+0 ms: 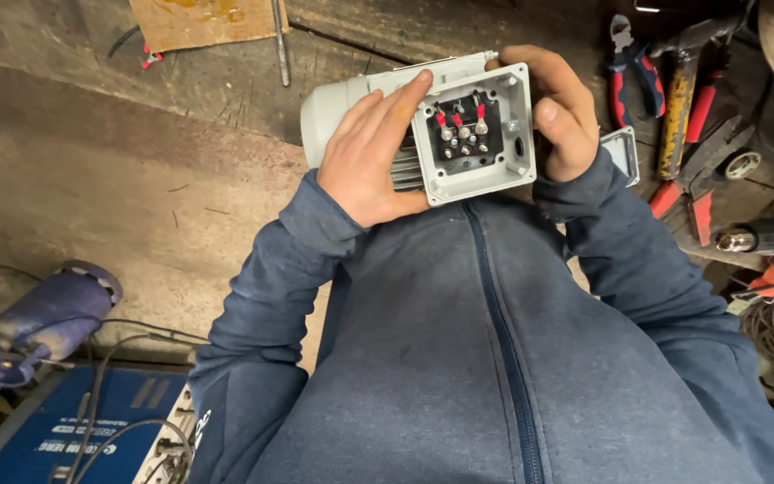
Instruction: The person holds an electric motor and opens its terminal box cover. They then use a screwdriver to tighten the screws on the internal wiring terminals, securing the connections inside the box.
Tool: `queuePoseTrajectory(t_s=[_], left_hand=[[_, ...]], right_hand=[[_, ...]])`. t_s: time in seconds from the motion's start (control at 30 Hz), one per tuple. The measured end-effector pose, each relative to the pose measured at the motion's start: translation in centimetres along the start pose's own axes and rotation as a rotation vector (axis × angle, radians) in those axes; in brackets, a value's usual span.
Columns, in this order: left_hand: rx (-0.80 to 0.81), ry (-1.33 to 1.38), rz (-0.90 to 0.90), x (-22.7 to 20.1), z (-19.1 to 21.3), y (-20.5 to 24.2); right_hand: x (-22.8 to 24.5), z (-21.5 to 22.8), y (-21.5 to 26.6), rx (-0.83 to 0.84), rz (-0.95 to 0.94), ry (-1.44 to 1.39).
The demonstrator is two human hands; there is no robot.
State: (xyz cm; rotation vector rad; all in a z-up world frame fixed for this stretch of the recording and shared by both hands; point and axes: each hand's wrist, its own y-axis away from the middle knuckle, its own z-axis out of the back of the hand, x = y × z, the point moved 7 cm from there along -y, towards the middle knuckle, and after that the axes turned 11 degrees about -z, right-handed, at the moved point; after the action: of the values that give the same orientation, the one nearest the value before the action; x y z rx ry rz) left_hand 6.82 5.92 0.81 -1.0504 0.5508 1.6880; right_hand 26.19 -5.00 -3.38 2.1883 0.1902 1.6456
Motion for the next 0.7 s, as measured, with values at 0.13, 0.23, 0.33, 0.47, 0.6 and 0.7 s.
queuePoseTrajectory(t_s=[0.13, 0.23, 0.33, 0.47, 0.6, 0.7], left_hand=[[0.024, 0.016, 0.019, 0.1, -0.3, -0.1], [0.021, -0.006, 0.013, 0.2, -0.5, 0.0], [0.000, -0.031, -0.003, 0.2, -0.4, 0.3], [-0.024, -0.043, -0.019, 0.0, -0.3, 0.3], [-0.016, -0.042, -0.030, -0.1, -0.1, 0.2], [-0.014, -0.043, -0.047, -0.1, -0.1, 0.3]], right_hand=[[-0.7, 0.4, 0.2, -0.038, -0.005, -0.054], [-0.7, 0.5, 0.3, -0.058, -0.001, -0.048], [-1.0, 0.7, 0.4, -0.067, 0.002, -0.061], [-1.7, 1.2, 0.6, -0.082, -0.021, -0.106], [-2.5, 1.6, 0.7, -0.066, 0.009, -0.138], [-2.5, 1.6, 0.8, -0.083, 0.020, -0.165]])
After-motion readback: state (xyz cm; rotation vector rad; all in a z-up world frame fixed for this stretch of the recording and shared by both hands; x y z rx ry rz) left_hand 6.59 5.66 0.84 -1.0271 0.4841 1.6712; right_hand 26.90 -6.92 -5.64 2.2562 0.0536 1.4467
